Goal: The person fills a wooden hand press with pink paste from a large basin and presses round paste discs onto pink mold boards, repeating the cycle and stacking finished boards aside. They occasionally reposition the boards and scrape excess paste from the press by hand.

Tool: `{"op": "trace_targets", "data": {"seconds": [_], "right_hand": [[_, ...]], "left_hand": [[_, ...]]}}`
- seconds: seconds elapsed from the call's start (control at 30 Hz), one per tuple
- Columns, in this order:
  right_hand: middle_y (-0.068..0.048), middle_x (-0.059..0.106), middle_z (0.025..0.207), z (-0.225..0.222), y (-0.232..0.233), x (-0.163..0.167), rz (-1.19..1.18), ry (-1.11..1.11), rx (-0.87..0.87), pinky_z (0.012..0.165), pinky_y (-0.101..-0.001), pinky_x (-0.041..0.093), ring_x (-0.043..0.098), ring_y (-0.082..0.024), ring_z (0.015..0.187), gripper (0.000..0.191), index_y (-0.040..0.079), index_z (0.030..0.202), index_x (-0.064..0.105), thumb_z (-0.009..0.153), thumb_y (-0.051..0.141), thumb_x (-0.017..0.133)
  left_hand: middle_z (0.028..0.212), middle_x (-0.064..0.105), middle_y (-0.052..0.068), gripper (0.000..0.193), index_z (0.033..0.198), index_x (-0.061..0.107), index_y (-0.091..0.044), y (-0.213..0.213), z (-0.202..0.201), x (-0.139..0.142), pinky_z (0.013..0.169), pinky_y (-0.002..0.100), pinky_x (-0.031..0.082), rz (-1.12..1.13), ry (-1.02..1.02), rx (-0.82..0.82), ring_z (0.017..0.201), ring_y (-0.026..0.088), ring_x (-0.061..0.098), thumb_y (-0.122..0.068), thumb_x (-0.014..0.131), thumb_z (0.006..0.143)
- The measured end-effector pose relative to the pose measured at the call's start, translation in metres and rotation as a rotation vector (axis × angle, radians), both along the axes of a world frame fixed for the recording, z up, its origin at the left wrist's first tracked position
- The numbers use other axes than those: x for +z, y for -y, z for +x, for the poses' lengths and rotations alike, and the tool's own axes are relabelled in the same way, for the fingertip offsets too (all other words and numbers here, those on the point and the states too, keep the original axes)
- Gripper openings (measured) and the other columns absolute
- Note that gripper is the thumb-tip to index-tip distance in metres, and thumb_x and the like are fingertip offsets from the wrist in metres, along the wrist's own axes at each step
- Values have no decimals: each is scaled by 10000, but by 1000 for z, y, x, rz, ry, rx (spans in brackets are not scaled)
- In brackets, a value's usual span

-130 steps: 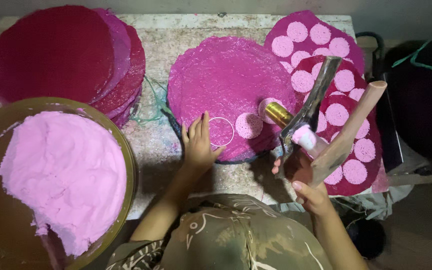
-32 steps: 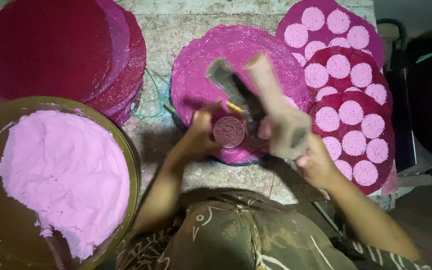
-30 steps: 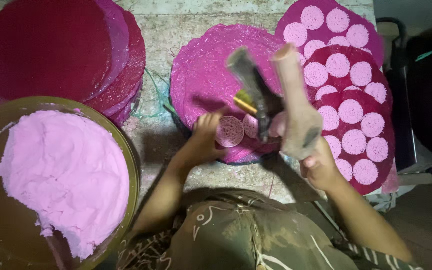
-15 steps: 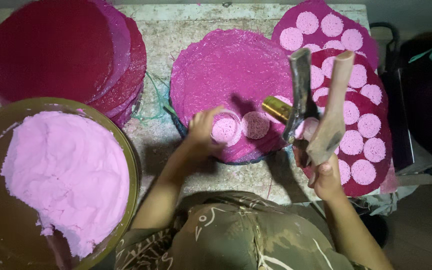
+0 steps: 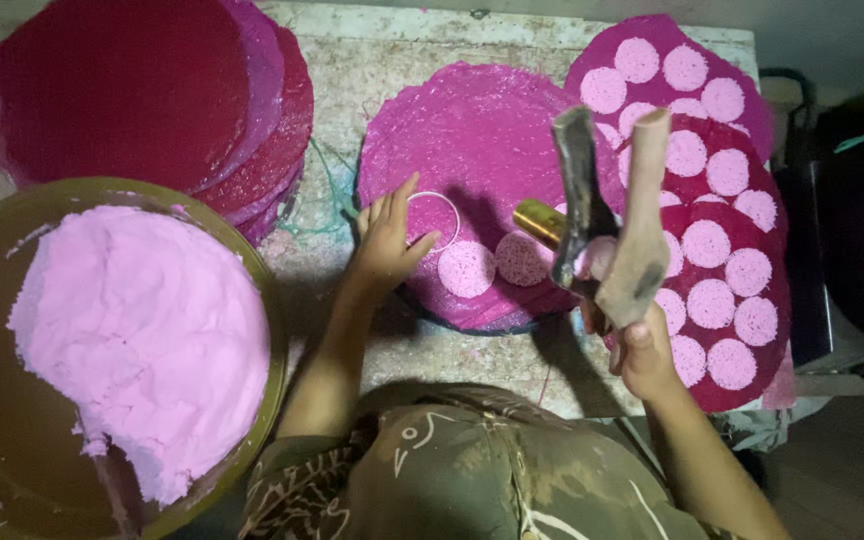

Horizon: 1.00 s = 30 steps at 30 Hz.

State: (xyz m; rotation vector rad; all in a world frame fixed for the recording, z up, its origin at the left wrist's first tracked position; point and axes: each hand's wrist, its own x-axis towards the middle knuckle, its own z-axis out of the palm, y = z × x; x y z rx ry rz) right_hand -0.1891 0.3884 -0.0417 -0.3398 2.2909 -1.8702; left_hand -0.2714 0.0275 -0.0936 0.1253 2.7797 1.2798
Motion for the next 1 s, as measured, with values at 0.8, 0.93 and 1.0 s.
{"op": "trace_targets", "data": {"seconds": [0.8, 0.93, 1.0], "right_hand": [[-183, 748, 897, -145, 165, 79, 837, 165, 568, 822, -468, 534, 731, -316, 859, 724, 35, 1199, 705, 955, 658, 428], [-241, 730, 809, -149, 157, 87, 1074, 274, 525, 806, -509, 544, 739, -368, 802, 701, 53, 1167, 715, 959, 654, 419], [-218, 734, 829, -152, 153, 89, 1106, 243, 475, 804, -521, 542, 738, -376, 815, 687, 72, 1169, 705, 936, 661, 440]], "left_hand": [[726, 433, -67, 406, 840, 489, -190, 42, -67, -13, 831, 354, 487, 2223, -247, -18, 710, 118, 463, -535, 466, 1051], [702, 420, -71, 370, 813, 472, -199, 19, -72, -19, 792, 345, 468, 2270, -217, 76, 683, 113, 442, -486, 459, 1047], [689, 411, -71, 348, 798, 458, -199, 13, -80, -16, 769, 337, 453, 2287, -198, 95, 668, 109, 427, -452, 460, 1035]]}}
